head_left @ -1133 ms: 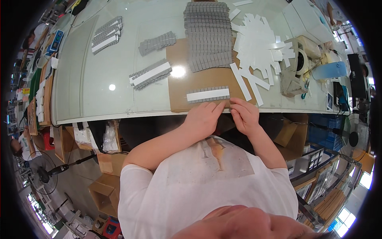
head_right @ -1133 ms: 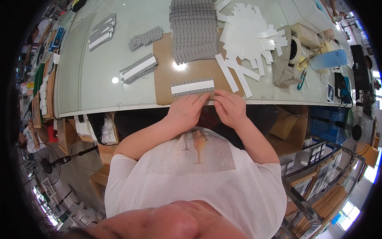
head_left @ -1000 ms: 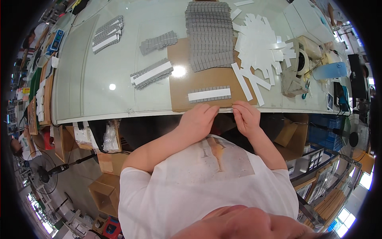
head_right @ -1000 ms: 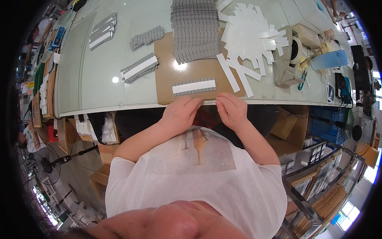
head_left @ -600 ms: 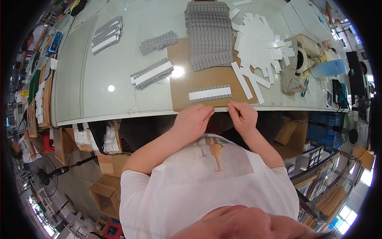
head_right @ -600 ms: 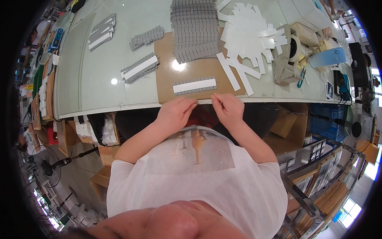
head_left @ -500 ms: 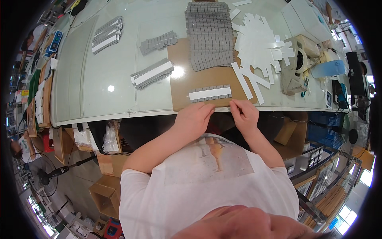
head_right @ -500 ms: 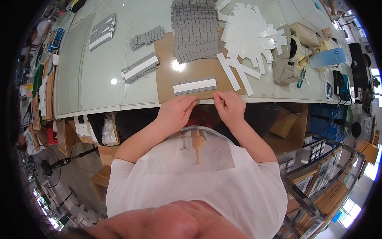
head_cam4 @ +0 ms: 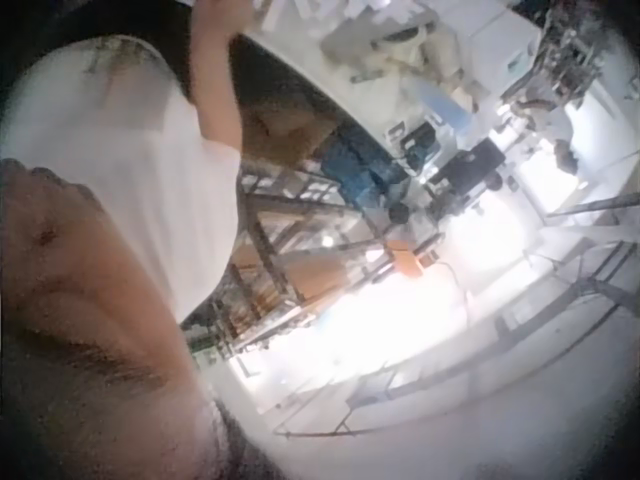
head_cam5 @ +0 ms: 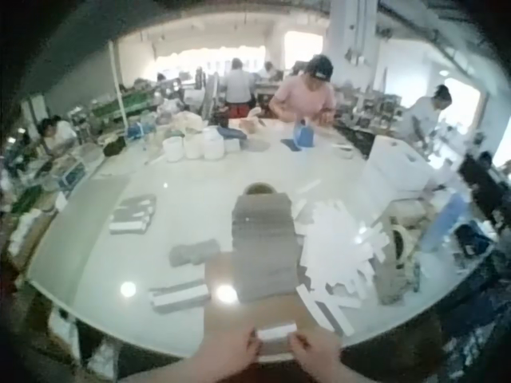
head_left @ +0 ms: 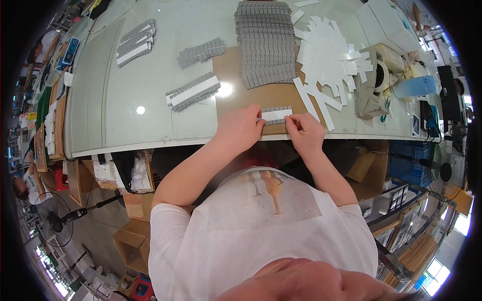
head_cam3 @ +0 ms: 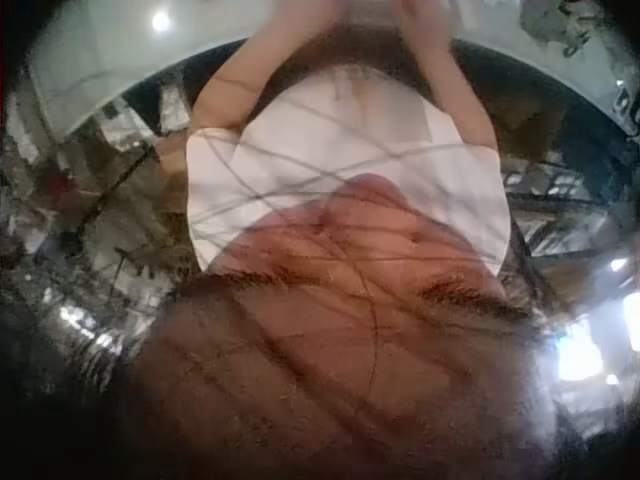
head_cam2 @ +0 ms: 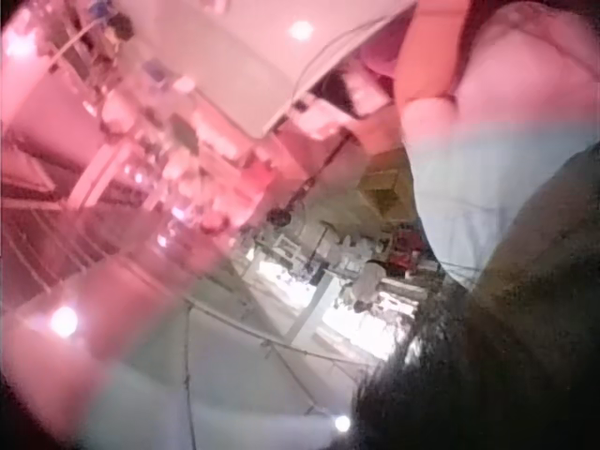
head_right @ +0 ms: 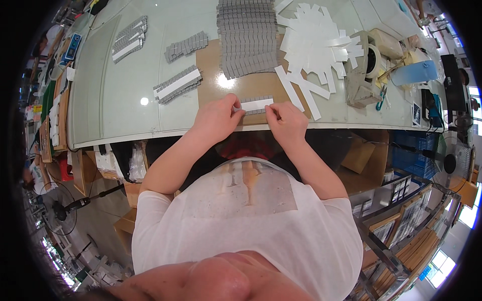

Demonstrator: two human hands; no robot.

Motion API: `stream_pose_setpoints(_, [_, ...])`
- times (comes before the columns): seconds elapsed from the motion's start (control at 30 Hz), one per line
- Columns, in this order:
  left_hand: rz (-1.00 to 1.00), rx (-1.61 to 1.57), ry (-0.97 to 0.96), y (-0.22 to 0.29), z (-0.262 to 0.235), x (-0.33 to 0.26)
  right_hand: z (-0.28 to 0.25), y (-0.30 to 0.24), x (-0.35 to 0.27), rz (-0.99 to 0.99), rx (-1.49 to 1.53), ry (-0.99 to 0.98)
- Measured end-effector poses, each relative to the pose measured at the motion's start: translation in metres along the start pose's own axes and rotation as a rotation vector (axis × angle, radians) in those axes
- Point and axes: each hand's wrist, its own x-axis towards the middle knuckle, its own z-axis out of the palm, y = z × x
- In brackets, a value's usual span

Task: The person is assembling small grey metal components onto a white adhesive strip on a factory workbench.

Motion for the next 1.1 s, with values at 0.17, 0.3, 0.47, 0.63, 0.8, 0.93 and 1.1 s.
stream_pose_setpoints(0.17, [-0.056,0.027,-0.046,0.003,-0.005,0.001,-0.004,0.001,-0.001,0.000,-0.015,0.001])
stream_pose_setpoints(0.3, [-0.076,0.018,-0.055,0.001,-0.003,0.004,-0.008,0.001,-0.005,-0.244,-0.157,-0.034])
stream_pose_setpoints(0.47, [-0.116,-0.007,-0.057,0.003,-0.005,0.003,-0.020,0.011,-0.021,-0.263,-0.338,-0.127])
stream_pose_setpoints(0.63, [-0.117,-0.015,-0.051,0.000,-0.007,0.003,-0.021,0.007,-0.020,-0.296,-0.274,-0.143])
stream_pose_setpoints(0.8, [-0.165,-0.010,-0.043,-0.015,-0.018,-0.010,-0.018,0.018,-0.022,-0.312,-0.273,-0.139])
stream_pose_setpoints(0.93, [-0.185,-0.112,0.010,-0.041,-0.028,-0.044,-0.018,0.019,-0.022,-0.315,-0.247,-0.129])
stream_pose_setpoints(1.1, [0.348,0.094,0.500,-0.062,0.004,-0.060,-0.012,0.006,-0.018,-0.357,-0.203,-0.149])
